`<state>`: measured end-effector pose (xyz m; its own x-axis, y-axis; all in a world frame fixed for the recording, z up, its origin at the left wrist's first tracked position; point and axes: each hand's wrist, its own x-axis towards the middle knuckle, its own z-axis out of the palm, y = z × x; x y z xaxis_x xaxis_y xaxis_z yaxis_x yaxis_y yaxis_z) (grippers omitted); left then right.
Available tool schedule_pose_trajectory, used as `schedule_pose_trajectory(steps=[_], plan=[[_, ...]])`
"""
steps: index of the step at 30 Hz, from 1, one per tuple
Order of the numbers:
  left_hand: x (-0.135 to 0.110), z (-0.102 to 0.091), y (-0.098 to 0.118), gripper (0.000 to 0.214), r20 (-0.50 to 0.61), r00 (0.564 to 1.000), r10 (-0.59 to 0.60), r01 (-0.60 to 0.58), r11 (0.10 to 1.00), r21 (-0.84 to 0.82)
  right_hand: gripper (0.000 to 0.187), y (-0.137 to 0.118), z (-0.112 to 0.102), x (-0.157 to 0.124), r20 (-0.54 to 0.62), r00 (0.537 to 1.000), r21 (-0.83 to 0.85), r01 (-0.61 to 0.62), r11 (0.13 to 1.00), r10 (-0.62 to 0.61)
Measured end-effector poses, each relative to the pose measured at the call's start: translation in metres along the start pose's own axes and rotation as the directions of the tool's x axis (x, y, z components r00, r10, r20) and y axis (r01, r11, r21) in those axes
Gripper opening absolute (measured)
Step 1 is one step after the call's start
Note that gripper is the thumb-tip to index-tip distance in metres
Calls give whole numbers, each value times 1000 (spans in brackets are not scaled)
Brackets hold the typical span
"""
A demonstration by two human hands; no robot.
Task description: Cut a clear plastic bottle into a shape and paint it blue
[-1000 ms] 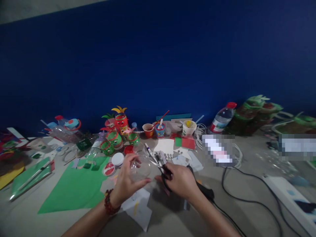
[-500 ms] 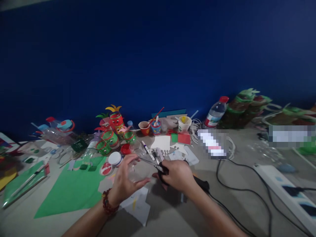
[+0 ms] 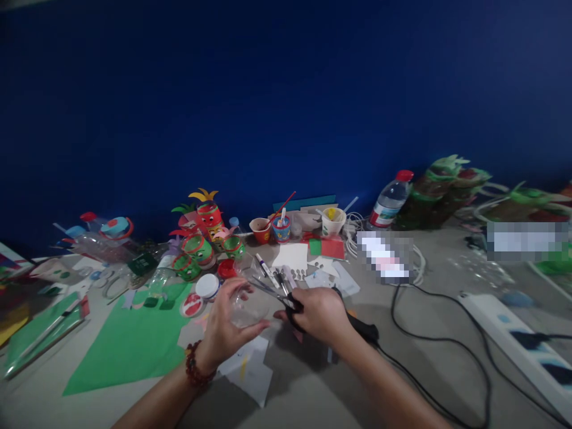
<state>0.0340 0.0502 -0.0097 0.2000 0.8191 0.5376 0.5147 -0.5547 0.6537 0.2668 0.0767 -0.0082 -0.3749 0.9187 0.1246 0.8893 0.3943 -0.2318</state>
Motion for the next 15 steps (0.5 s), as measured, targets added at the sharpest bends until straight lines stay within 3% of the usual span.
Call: schedule_pose_trajectory(steps=[15], plan=[[-1,0,-3,76,22,998,-51,52,996,-72,43,10,9,1,-44,998,-59,45,997,-48]])
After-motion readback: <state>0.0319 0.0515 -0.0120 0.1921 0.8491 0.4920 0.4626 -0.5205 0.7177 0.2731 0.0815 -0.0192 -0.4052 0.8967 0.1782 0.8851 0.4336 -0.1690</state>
